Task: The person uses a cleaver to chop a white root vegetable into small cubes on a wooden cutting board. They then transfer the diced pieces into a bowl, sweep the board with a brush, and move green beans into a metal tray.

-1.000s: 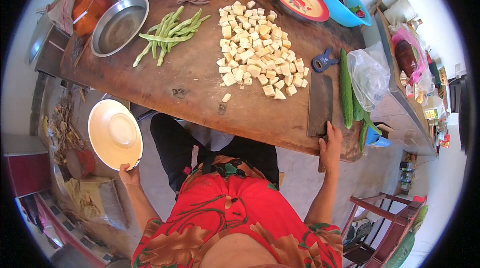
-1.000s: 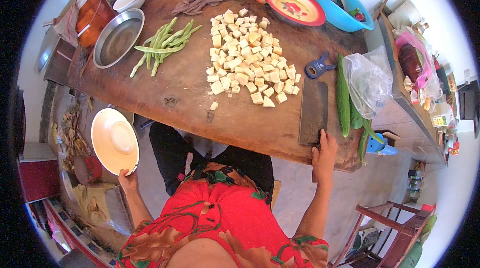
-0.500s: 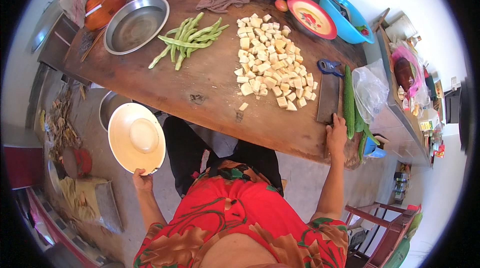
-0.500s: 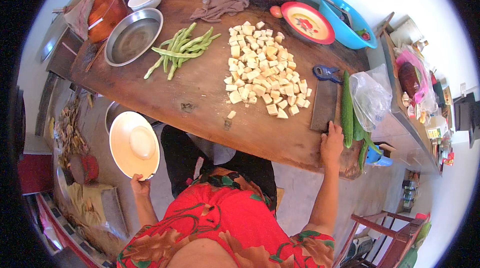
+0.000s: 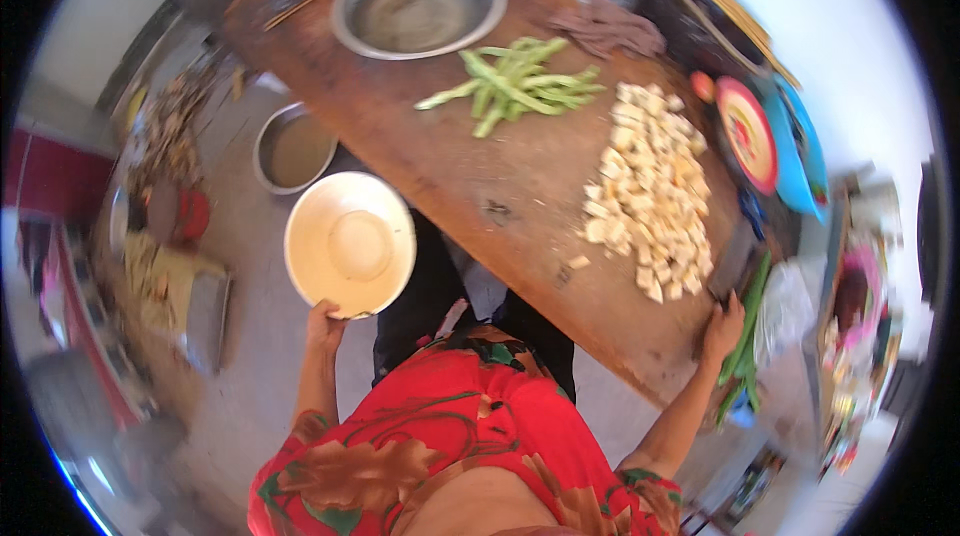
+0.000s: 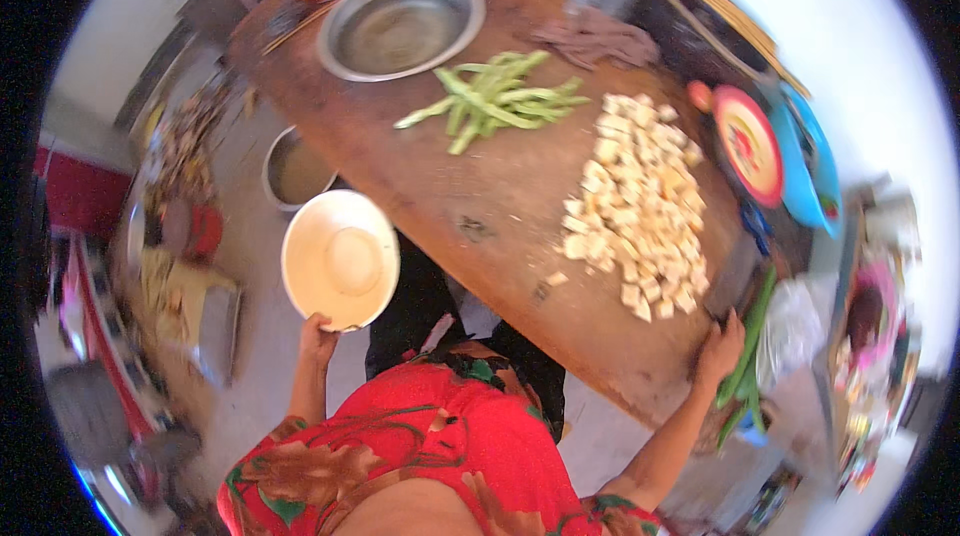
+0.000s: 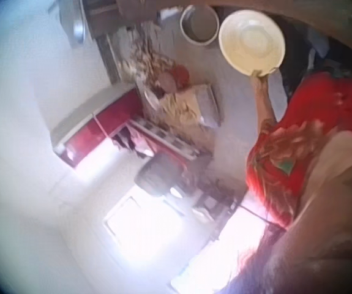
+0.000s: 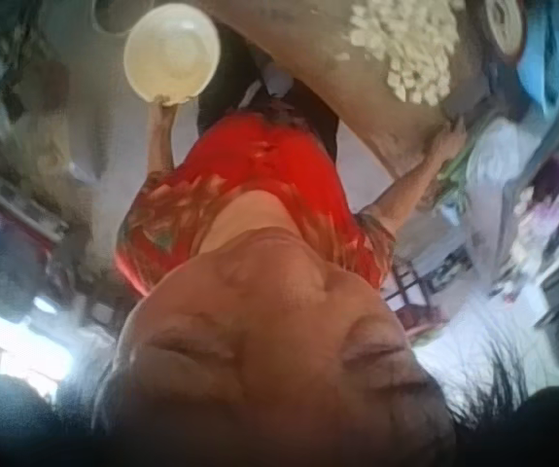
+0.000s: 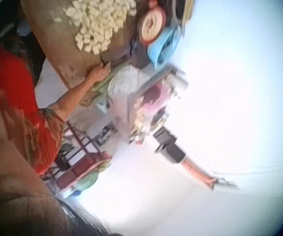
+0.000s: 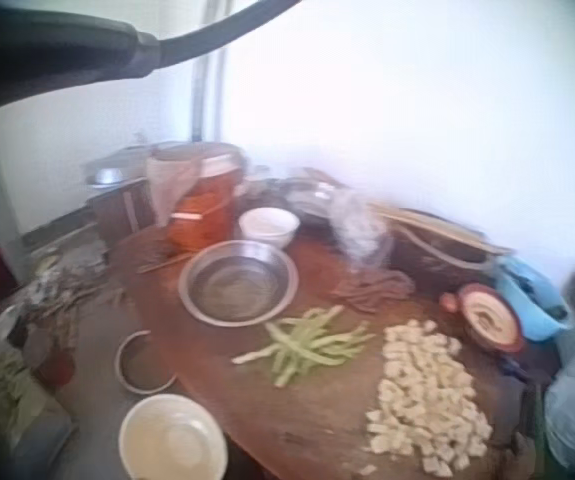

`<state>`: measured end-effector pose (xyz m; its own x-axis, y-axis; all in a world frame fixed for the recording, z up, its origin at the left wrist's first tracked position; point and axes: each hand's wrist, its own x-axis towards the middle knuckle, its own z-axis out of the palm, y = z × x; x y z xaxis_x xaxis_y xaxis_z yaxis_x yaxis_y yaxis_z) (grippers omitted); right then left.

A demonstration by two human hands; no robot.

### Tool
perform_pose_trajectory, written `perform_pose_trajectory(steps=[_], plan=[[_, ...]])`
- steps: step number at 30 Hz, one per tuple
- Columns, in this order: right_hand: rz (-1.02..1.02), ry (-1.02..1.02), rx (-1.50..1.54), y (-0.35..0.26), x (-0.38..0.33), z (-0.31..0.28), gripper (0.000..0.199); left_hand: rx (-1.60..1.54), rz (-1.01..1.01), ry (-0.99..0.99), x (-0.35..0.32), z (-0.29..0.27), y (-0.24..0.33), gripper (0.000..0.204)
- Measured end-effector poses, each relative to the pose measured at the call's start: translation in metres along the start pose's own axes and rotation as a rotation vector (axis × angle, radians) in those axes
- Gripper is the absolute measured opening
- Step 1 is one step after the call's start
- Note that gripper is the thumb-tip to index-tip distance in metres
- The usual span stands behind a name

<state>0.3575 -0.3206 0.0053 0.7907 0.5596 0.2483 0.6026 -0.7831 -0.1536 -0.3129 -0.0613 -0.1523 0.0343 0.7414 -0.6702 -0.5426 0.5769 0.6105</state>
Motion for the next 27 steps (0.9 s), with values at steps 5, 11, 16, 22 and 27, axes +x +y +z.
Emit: perform_pose_trajectory(steps=[5, 11, 16, 22, 27], plan=[[-0.019, 0.022, -0.028, 0.017, 0.010, 0.007, 0.045, 0.130, -0.019, 0.056, -0.011, 0.026, -0.005, 0.046], [0.026, -0.012, -0.102, -0.010, 0.017, -0.007, 0.044, 0.179, -0.085, 0.020, -0.031, 0.046, -0.004, 0.047], [0.082, -0.028, -0.129, 0.003, 0.022, 0.001, 0.041, 0.239, -0.039, -0.012, -0.045, 0.059, -0.010, 0.051], [-0.076, 0.171, 0.005, -0.034, -0.003, -0.008, 0.041, 0.338, 0.048, -0.166, -0.042, 0.062, -0.028, 0.054], [0.002, 0.209, 0.493, -0.064, -0.015, 0.009, 0.038, 0.338, 0.030, -0.176, -0.042, 0.064, -0.043, 0.044]])
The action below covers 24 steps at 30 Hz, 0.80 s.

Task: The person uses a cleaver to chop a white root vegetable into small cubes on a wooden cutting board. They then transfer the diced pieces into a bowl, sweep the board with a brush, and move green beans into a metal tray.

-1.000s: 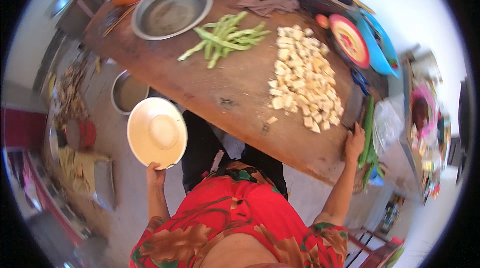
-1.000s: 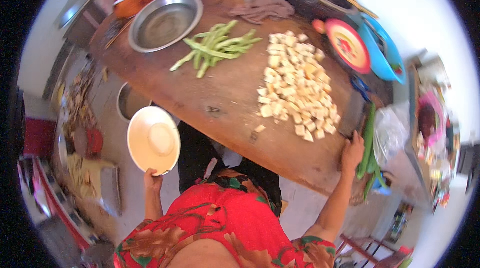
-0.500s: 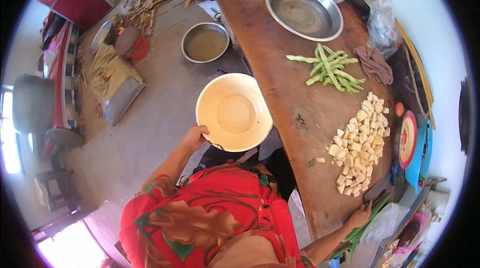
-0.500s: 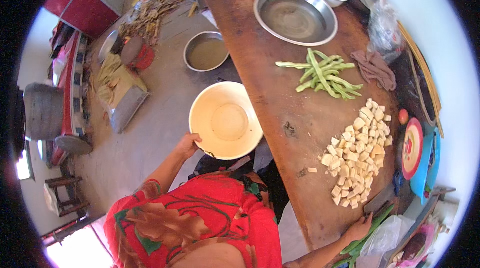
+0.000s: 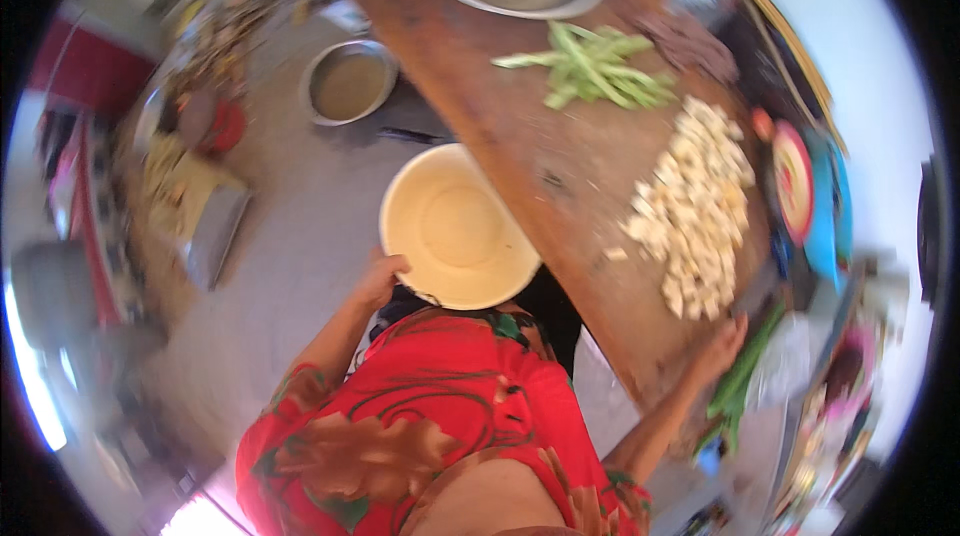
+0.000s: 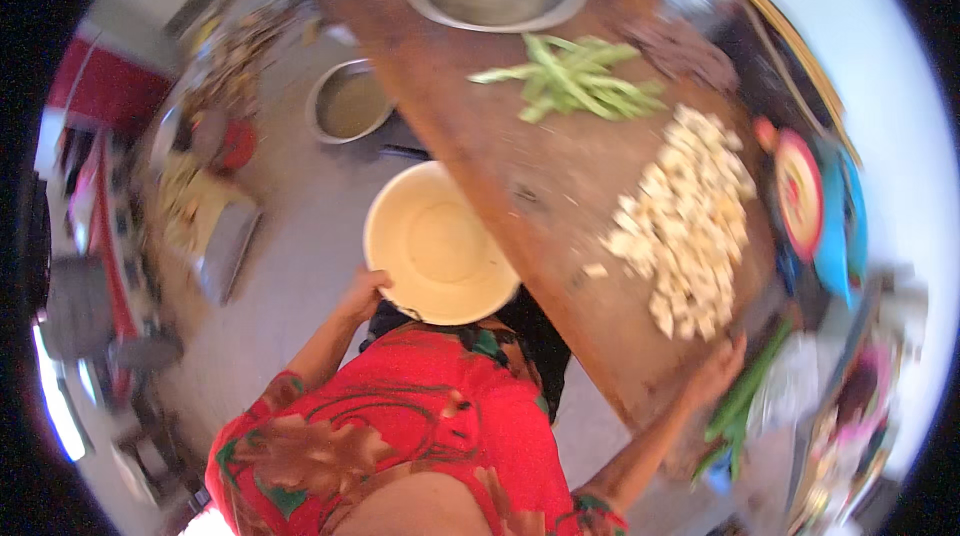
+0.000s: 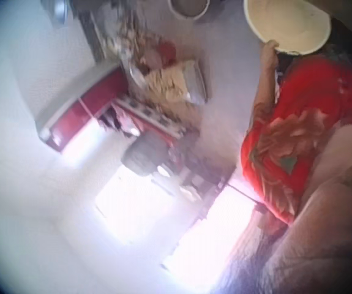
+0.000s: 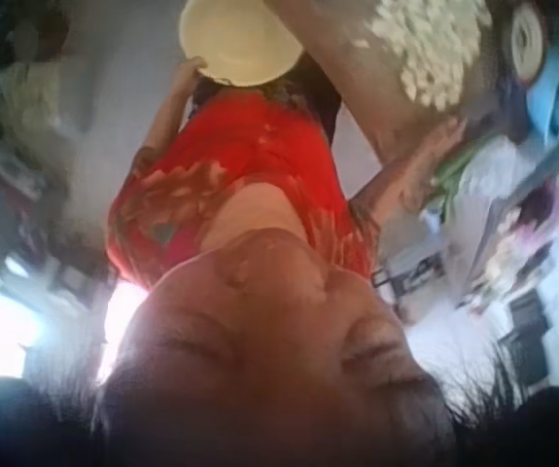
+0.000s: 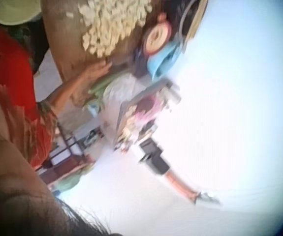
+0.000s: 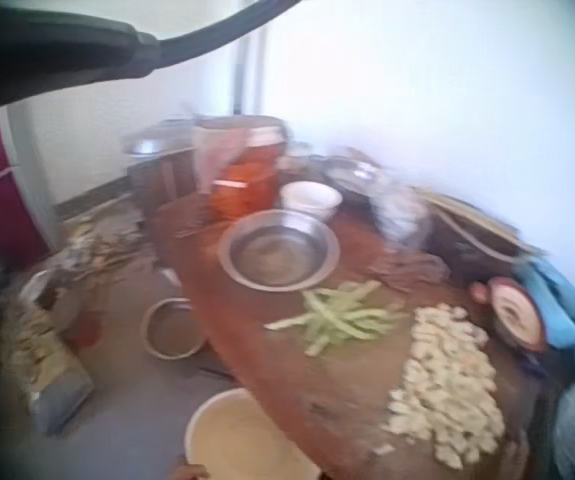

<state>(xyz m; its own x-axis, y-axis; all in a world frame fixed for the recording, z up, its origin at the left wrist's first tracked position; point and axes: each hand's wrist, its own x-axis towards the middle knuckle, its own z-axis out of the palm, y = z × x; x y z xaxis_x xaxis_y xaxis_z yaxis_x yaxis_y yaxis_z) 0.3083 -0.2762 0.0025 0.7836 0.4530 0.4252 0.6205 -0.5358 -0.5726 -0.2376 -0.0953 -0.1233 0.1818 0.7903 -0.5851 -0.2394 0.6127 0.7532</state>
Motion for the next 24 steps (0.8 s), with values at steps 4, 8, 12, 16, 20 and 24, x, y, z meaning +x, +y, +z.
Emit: perform_pose_trajectory(steps=[4, 8, 12, 16, 20, 24], plan=[[0.049, 0.035, -0.005, 0.003, -0.005, 0.022, 0.044, 0.003, -0.004, -0.038, -0.013, 0.028, 0.029, 0.046], [-0.097, 0.007, -0.100, -0.019, -0.009, 0.027, 0.043, 0.062, -0.039, -0.093, -0.013, 0.037, 0.035, 0.059], [-0.204, 0.006, -0.193, -0.046, -0.013, 0.037, 0.041, 0.079, -0.022, -0.105, -0.025, 0.048, 0.038, 0.056], [-0.075, -0.132, 0.184, -0.072, -0.002, 0.024, 0.043, 0.055, -0.065, -0.134, -0.018, 0.055, 0.025, 0.058], [-0.242, -0.120, -0.249, -0.020, 0.012, 0.029, 0.058, 0.079, -0.090, -0.184, -0.018, 0.070, 0.039, 0.063], [-0.090, -0.080, -0.003, -0.003, 0.034, 0.056, 0.068, 0.048, -0.068, -0.203, -0.019, 0.082, 0.030, 0.068]])
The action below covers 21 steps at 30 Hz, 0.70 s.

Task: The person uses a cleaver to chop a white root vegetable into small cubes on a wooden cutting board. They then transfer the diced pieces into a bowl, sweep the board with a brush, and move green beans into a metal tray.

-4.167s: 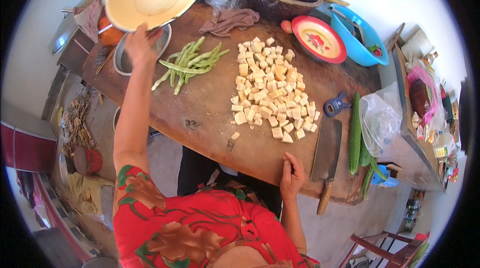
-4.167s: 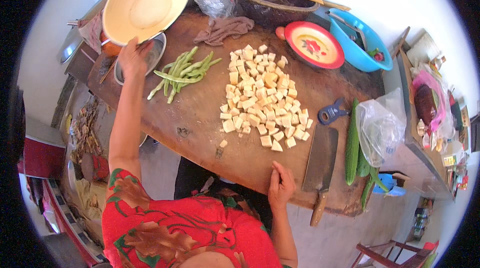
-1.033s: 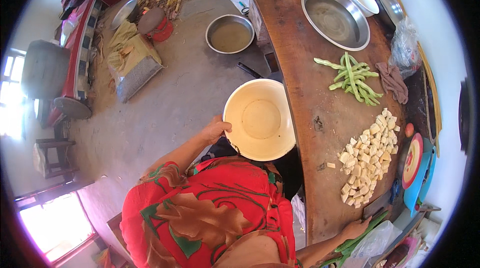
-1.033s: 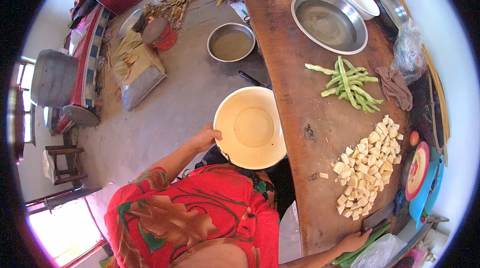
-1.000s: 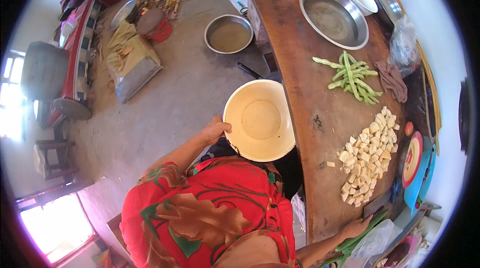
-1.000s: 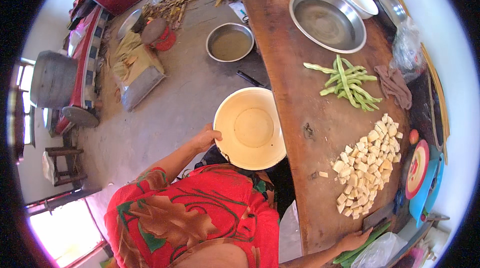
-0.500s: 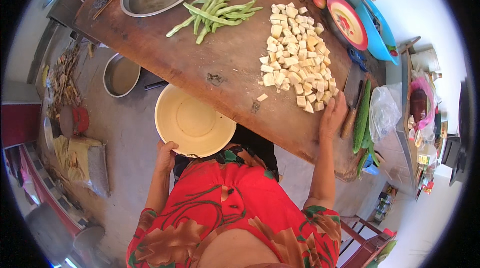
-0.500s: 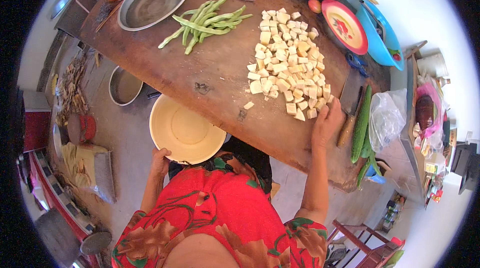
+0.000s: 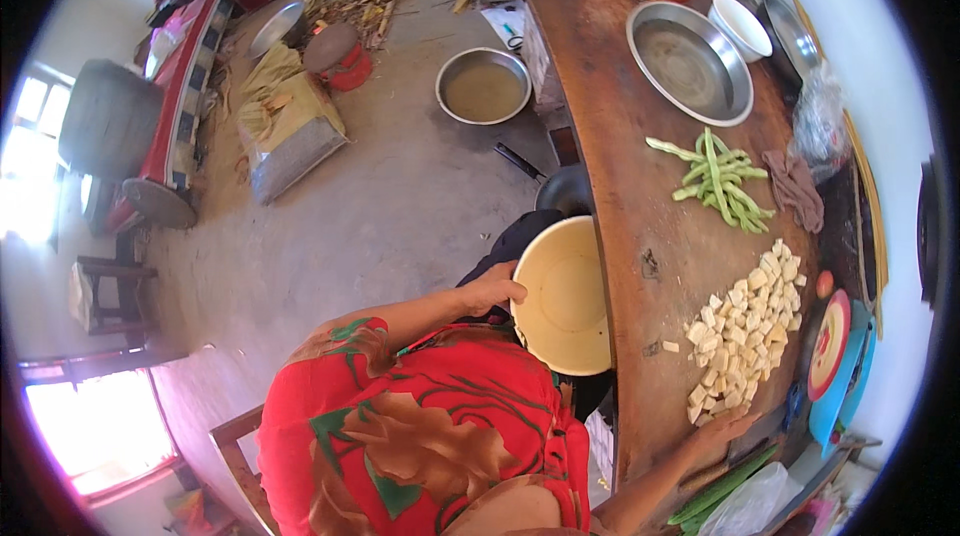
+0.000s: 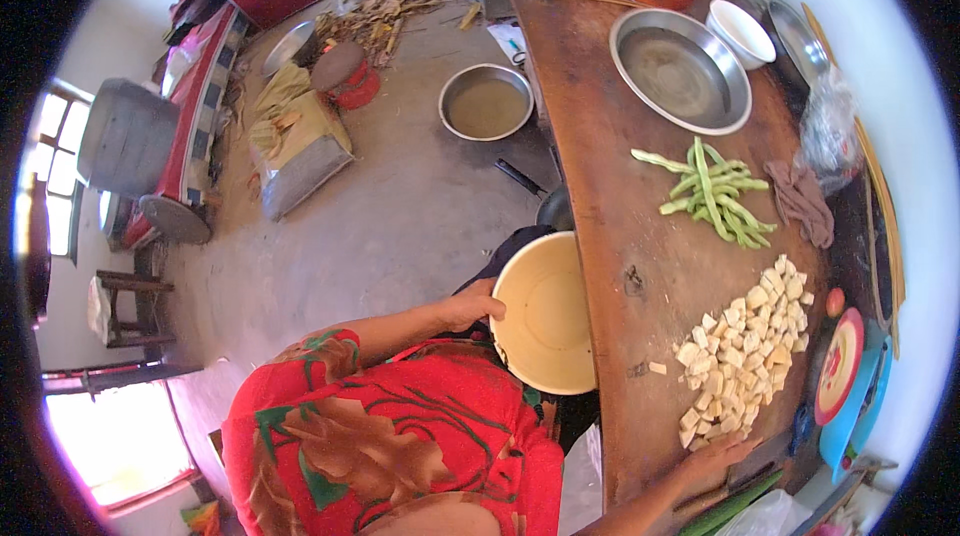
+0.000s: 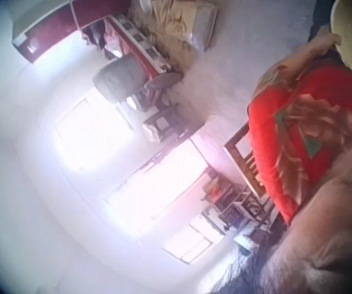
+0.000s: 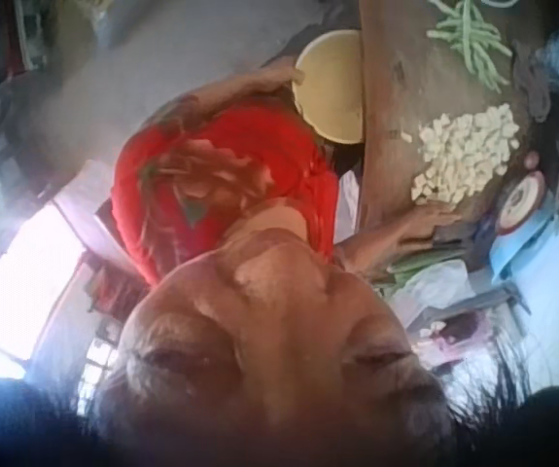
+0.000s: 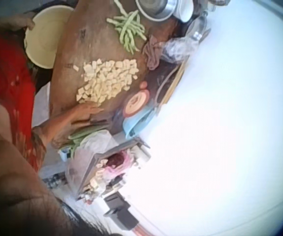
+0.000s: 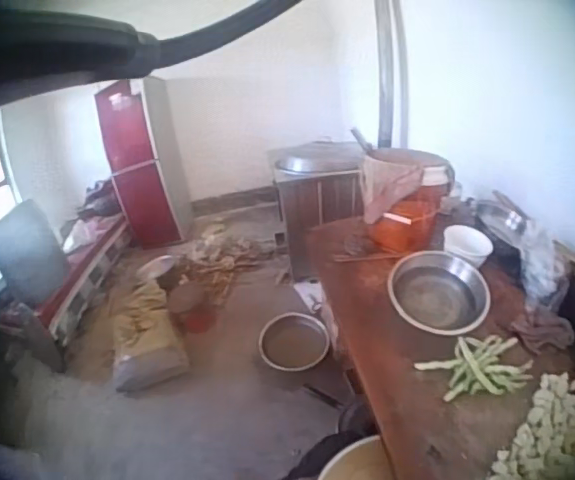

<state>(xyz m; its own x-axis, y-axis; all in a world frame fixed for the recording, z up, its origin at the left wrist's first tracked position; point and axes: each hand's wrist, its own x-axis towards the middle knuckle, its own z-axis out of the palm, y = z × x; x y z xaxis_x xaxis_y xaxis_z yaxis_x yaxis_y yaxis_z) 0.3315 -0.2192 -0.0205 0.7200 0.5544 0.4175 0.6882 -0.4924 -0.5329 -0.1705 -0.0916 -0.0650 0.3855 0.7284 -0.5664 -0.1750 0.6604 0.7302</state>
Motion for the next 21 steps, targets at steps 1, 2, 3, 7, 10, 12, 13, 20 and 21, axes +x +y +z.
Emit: perform_pose_trajectory(steps=[1, 2, 3, 7, 10, 12, 13, 20, 21], plan=[[-0.005, -0.001, 0.040, 0.001, 0.003, 0.005, 0.067, 0.005, 0.007, -0.010, 0.000, -0.002, 0.001, 0.069], [-0.009, -0.001, 0.077, 0.003, 0.006, 0.009, 0.067, -0.024, 0.009, -0.030, -0.003, 0.000, 0.007, 0.070], [-0.011, 0.000, 0.113, 0.004, 0.008, 0.014, 0.066, -0.010, 0.011, -0.027, -0.001, -0.003, 0.006, 0.069], [-0.096, -0.124, 0.220, -0.011, 0.012, 0.009, 0.061, 0.017, 0.013, -0.028, 0.006, -0.001, -0.005, 0.065], [-0.112, -0.208, 0.178, -0.024, 0.006, 0.008, 0.058, 0.026, 0.020, -0.020, 0.006, 0.003, -0.010, 0.064], [-0.135, -0.232, 0.151, -0.057, -0.007, 0.007, 0.056, 0.074, 0.034, 0.009, 0.010, 0.004, -0.018, 0.062], [-0.141, -0.241, 0.133, -0.074, -0.014, 0.005, 0.054, 0.082, 0.044, -0.003, 0.010, 0.006, -0.018, 0.062], [-0.097, -0.287, 0.155, -0.090, -0.023, 0.005, 0.051, 0.302, 0.073, 0.009, 0.015, 0.021, -0.022, 0.061], [-0.113, -0.265, 0.120, -0.093, -0.026, 0.005, 0.051, 0.327, 0.072, 0.015, 0.014, 0.024, -0.021, 0.060]])
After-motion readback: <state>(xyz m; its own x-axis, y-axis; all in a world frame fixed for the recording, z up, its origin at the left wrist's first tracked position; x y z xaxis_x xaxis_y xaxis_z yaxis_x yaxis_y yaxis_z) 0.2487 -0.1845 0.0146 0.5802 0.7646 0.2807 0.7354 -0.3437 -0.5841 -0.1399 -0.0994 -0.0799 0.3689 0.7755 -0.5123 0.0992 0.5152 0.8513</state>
